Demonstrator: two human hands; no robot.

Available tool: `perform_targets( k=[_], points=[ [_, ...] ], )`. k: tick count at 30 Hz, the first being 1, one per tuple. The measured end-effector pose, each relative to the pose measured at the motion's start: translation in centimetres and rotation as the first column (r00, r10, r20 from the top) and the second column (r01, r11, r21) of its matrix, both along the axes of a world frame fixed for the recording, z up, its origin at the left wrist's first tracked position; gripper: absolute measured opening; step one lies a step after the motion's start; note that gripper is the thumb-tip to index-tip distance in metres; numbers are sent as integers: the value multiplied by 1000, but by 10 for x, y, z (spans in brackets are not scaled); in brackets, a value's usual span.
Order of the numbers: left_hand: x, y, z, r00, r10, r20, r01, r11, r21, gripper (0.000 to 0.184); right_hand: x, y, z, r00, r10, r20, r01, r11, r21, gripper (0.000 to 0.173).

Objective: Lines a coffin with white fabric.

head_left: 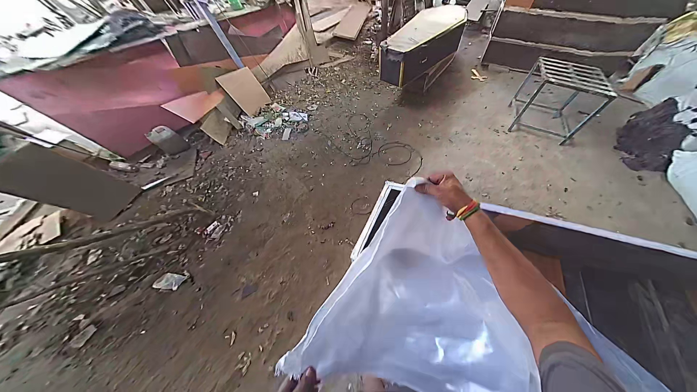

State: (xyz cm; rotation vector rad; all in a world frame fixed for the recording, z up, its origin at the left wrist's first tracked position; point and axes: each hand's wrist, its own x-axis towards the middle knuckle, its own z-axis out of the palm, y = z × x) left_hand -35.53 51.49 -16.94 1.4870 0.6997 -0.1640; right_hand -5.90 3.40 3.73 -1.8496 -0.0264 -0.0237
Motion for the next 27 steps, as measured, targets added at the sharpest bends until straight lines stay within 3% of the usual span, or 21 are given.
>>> perform_targets(
  k=[4,9,16,21,27],
  points=[
    [-5,-4,7,999,-5,33,6,999,-45,8,-26,13,33,986,-14,167,28,997,-78,11],
    [-8,10,-7,991,-7,135,29,986,-161,8,-56,26,77,979,-47,198,65,995,-81,12],
    [-4,26,4,979,-29,203,65,982,-176,3,-96,25,111,911,-154,382,193,979,-67,12],
    [2,33,16,968,-58,246,109,974,-200,12,-121,18,135,865,-186,466,252,964,-85,6],
    [1,40,14,906,-135,401,243,942,-232,8,-159,17,169,851,-100,515,279,918,-283,5]
  ],
)
